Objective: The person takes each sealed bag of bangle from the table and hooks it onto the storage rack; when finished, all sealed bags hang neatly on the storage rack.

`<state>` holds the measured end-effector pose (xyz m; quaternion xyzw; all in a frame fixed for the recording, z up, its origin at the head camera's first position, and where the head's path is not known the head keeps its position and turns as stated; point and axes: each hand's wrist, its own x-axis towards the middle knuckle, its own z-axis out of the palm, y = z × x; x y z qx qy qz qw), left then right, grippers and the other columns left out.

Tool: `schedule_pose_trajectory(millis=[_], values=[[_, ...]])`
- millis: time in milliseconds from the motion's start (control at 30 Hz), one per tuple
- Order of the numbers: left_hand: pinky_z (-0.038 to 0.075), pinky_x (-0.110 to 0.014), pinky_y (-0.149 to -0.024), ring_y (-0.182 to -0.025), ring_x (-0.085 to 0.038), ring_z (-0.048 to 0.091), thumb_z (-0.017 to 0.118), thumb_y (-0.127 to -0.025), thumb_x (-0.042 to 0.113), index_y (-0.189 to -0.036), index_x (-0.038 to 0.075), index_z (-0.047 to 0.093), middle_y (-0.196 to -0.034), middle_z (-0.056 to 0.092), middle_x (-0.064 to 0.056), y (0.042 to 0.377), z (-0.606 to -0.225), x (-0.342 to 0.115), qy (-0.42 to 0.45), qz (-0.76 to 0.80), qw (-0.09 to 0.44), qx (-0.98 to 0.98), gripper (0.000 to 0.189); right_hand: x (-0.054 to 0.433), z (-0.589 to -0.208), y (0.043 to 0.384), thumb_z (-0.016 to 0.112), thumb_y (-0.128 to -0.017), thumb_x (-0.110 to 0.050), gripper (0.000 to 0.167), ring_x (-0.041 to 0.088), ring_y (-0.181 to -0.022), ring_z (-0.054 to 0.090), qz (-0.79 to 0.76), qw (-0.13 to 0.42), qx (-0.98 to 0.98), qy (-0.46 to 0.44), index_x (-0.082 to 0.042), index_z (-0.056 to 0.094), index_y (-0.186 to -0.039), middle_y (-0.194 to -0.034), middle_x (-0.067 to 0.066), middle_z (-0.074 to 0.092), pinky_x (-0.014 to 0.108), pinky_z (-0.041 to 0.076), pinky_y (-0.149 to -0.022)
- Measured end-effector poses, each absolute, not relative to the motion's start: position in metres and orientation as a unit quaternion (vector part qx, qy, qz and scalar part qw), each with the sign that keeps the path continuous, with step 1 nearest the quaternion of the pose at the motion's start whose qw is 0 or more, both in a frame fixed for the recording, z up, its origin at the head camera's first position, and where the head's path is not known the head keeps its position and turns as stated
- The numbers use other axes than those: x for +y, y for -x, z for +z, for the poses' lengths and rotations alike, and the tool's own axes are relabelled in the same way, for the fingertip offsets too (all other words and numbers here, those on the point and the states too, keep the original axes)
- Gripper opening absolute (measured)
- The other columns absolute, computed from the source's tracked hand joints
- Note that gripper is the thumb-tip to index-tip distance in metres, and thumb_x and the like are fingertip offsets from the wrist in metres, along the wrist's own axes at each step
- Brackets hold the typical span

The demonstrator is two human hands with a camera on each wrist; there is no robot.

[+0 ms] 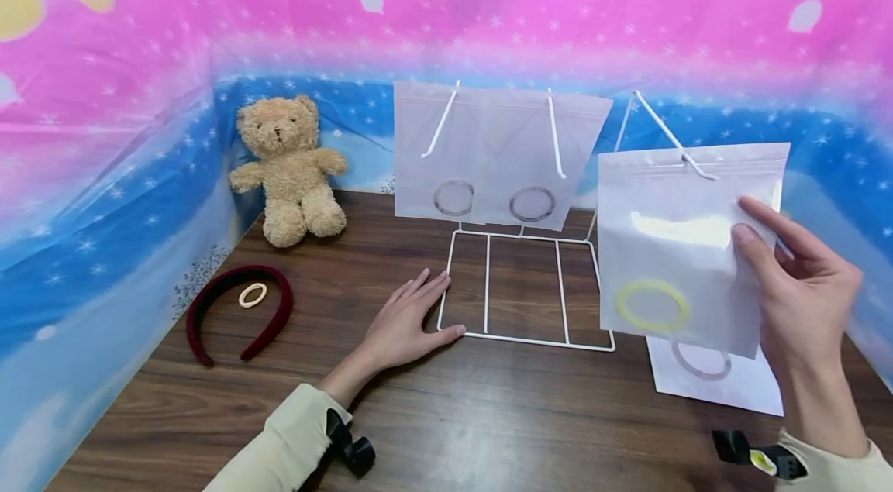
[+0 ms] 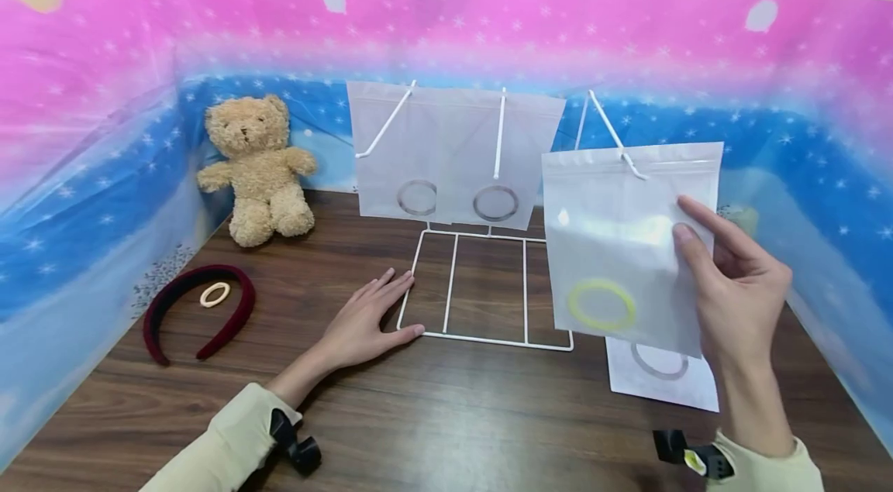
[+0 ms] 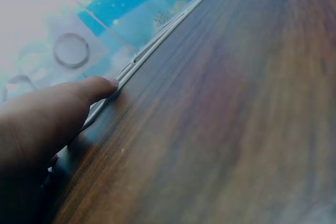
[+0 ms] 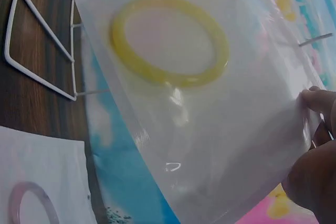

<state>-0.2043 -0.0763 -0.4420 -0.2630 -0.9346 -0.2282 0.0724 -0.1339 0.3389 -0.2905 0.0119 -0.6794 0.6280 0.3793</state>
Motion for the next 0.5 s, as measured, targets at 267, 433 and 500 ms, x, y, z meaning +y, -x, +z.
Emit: schedule_pose_trajectory(millis=[267,433,500], values=[[0.02,-0.048,-0.115,-0.146,-0.024,0.021,0.054,-0.087,0.07,-0.152,0.013,0.038,-0.156,0.034,0.0,0.204,-0.443,-0.078,0.263,-0.223,0.077,-0.935,0.088,0.339,-0.296,0.192,0.082,-0.078,-0.006,0.047,0.023,-0.11,0.061,0.76,0.309,-0.571,-0.01,0.001,0.068,-0.123,-0.122,0.01,0.067,0.022,0.054,-0.079],[0.02,-0.048,-0.115,-0.146,-0.024,0.021,0.053,-0.087,0.07,-0.152,0.013,0.038,-0.156,0.034,0.0,0.205,-0.444,-0.078,0.263,-0.223,0.077,-0.936,0.088,0.342,-0.3,0.224,0.081,-0.079,-0.006,0.053,0.02,-0.109,0.063,0.8,0.257,-0.542,-0.012,-0.004,0.065,-0.129,-0.124,0.009,0.066,0.026,0.055,-0.076],[0.02,-0.048,-0.115,-0.146,-0.023,0.021,0.053,-0.087,0.07,-0.152,0.013,0.038,-0.156,0.034,0.001,0.205,-0.443,-0.078,0.262,-0.222,0.078,-0.936,0.088,0.342,-0.302,0.236,0.081,-0.078,-0.005,0.053,0.02,-0.109,0.064,0.809,0.248,-0.532,-0.021,-0.003,0.065,-0.129,-0.124,0.009,0.066,0.026,0.055,-0.078]])
